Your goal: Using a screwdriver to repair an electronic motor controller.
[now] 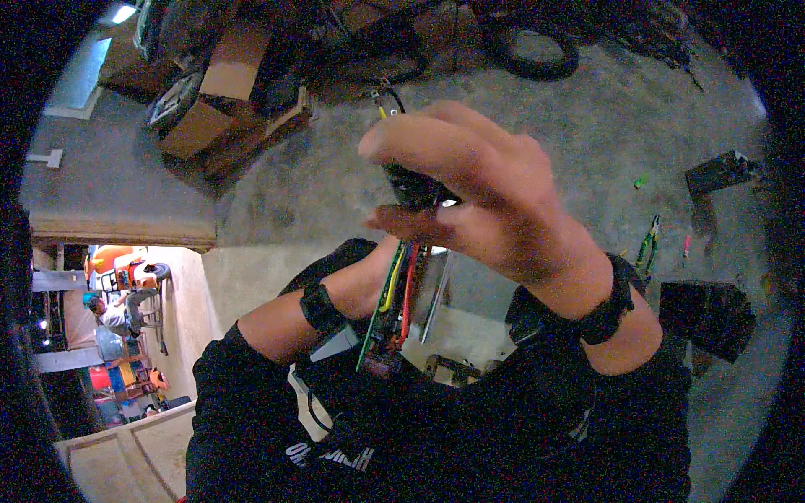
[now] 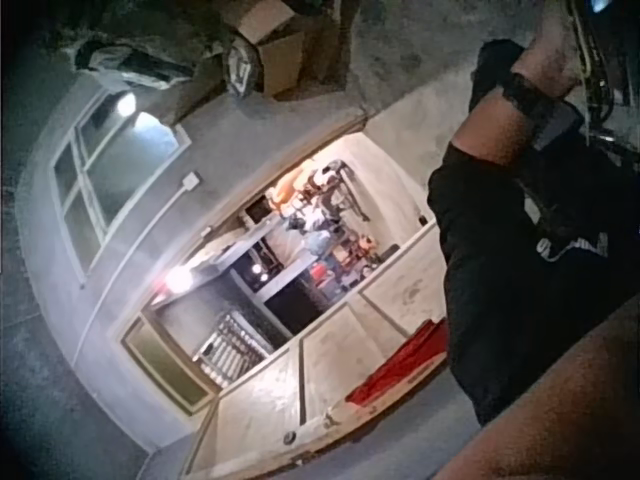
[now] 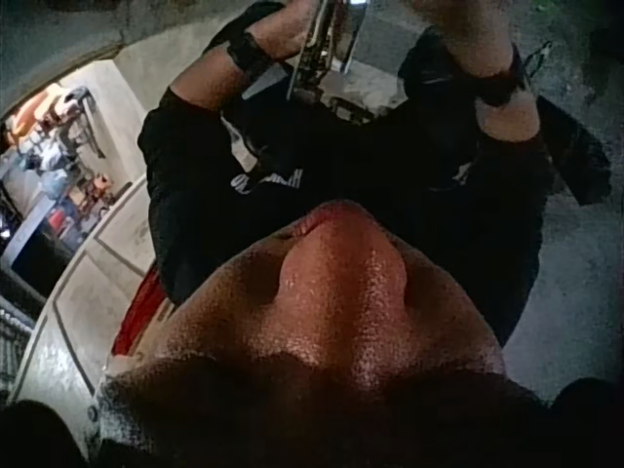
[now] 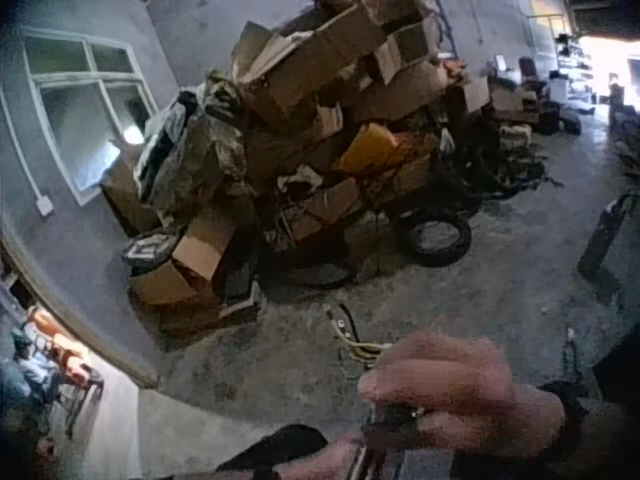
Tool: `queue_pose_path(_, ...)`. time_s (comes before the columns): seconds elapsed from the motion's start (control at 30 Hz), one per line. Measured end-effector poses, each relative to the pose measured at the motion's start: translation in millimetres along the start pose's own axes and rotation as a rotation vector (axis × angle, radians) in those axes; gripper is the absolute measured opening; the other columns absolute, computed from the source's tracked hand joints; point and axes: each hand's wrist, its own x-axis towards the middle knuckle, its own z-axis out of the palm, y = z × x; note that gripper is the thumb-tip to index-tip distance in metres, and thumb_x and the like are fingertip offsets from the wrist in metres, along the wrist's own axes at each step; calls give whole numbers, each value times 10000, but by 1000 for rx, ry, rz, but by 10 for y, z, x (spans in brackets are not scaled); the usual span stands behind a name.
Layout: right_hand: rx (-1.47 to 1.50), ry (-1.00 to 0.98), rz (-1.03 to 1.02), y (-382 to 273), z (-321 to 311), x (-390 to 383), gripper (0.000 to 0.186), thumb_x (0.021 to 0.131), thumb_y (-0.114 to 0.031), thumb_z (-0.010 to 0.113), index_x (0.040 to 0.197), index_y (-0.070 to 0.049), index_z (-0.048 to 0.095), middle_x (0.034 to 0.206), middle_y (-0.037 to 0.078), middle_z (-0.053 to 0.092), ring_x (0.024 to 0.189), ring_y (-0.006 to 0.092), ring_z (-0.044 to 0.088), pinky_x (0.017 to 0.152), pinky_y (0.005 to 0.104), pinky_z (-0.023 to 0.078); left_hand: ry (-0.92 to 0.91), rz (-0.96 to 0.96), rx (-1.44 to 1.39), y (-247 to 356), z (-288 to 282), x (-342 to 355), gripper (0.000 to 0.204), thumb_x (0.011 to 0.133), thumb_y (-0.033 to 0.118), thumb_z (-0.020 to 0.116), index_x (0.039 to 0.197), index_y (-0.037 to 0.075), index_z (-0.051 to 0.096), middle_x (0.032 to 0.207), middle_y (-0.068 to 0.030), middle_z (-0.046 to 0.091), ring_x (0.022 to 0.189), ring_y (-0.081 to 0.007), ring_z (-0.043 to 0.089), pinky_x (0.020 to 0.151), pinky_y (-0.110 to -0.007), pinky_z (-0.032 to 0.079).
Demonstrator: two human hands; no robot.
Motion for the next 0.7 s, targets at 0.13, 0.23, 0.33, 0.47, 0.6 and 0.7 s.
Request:
queue_pose_path(0.13, -8, 22, 97, -34, 26, -56, 652, 698, -44, 775, 1239, -47, 411, 884, 130, 597, 764, 184, 603, 643, 270, 490, -39, -49, -110, -65, -54, 178, 470, 945, 385, 435, 1274, 49, 417, 1188, -150, 559, 1033, -261, 598, 873, -435, 503)
queue_pose_path(0.23, 21, -69, 108, -93, -31, -28, 647, 751, -63, 735, 1286, -45, 371, 903, 143, 602, 761, 189, 613, 649, 271, 493, -49, 10, -96, -68, -12, 174, 442, 953, 371, 421, 1243, 39, 450, 1165, -150, 579, 1014, -255, 609, 865, -423, 509)
queue_pose_path(0.33, 52, -101, 90, -35, -37, -22, 634, 803, -91, 691, 1326, -47, 336, 997, 186, 597, 795, 216, 628, 684, 292, 500, -92, 23, -115, -38, -39, 161, 434, 949, 379, 430, 1214, 38, 479, 1128, -141, 599, 1000, -246, 616, 859, -418, 512)
queue_pose_path(0.47, 295, -124, 221, -36, -4, -2, 589, 859, -105, 622, 1349, -44, 301, 1158, 252, 550, 926, 293, 636, 778, 356, 504, 51, -25, -100, -116, -217, 86, 470, 934, 417, 456, 1211, 39, 488, 1108, -132, 607, 1006, -238, 615, 860, -414, 512)
queue_pose_path(0.6, 448, -233, 302, -7, -103, 42, 545, 878, -79, 583, 1344, -38, 303, 1209, 271, 527, 1025, 351, 608, 848, 417, 501, 75, -20, -105, -70, -231, 27, 491, 921, 430, 482, 1218, 39, 488, 1121, -127, 601, 1008, -228, 614, 853, -403, 517)
queue_pose_path(0.7, 411, -283, 302, 9, -199, 93, 551, 858, -51, 599, 1334, -36, 324, 1175, 255, 554, 1022, 347, 611, 844, 420, 512, -17, -12, -133, 2, -96, 29, 488, 922, 428, 481, 1220, 40, 489, 1125, -125, 599, 1010, -226, 612, 854, -401, 516)
